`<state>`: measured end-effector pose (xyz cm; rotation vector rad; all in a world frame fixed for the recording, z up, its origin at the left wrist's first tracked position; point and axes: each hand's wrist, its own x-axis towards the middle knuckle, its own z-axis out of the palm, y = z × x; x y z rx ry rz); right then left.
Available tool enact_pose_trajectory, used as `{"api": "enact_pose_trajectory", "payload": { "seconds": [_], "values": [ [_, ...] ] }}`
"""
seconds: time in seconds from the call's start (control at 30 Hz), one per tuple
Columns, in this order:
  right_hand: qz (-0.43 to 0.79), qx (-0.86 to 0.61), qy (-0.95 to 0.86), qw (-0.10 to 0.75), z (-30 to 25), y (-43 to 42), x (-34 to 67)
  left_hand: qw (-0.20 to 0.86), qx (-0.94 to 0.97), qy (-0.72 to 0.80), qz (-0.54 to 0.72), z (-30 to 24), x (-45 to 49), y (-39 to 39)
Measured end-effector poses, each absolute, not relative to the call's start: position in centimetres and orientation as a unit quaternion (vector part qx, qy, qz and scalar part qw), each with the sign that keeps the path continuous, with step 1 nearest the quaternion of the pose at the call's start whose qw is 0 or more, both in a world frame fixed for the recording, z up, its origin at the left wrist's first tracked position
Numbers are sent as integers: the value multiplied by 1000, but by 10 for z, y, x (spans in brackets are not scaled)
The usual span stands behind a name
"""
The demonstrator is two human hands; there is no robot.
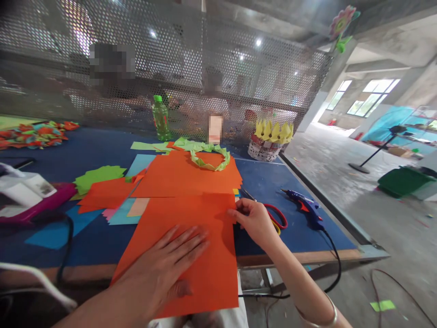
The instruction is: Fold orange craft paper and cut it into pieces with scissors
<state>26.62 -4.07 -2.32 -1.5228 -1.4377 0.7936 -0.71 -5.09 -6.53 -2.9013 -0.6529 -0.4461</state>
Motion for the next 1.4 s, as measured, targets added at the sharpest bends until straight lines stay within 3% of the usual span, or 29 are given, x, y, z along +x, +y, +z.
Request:
{"api": "enact_pose_trajectory", "payload": {
  "seconds": [0.23, 0.43, 0.63, 0.83, 1.4],
  "values": [
    [223, -633, -517, 531, 4, -40, 279, 96, -963, -205, -148, -58, -6, -52],
    [295, -622, -589, 423, -16, -38, 257, 92, -962, -215, -143, -61, -8, -53],
    [177, -687, -620, 335, -26, -37, 250, 66, -964, -209, -150, -54, -7, -55],
    [126, -736, -615, 253, -18, -39, 239, 114, -943, -228, -215, -59, 8, -55],
    [133, -746, -614, 221, -19, -35, 241, 140, -938, -242, -204, -64, 11, -47]
  ]
}}
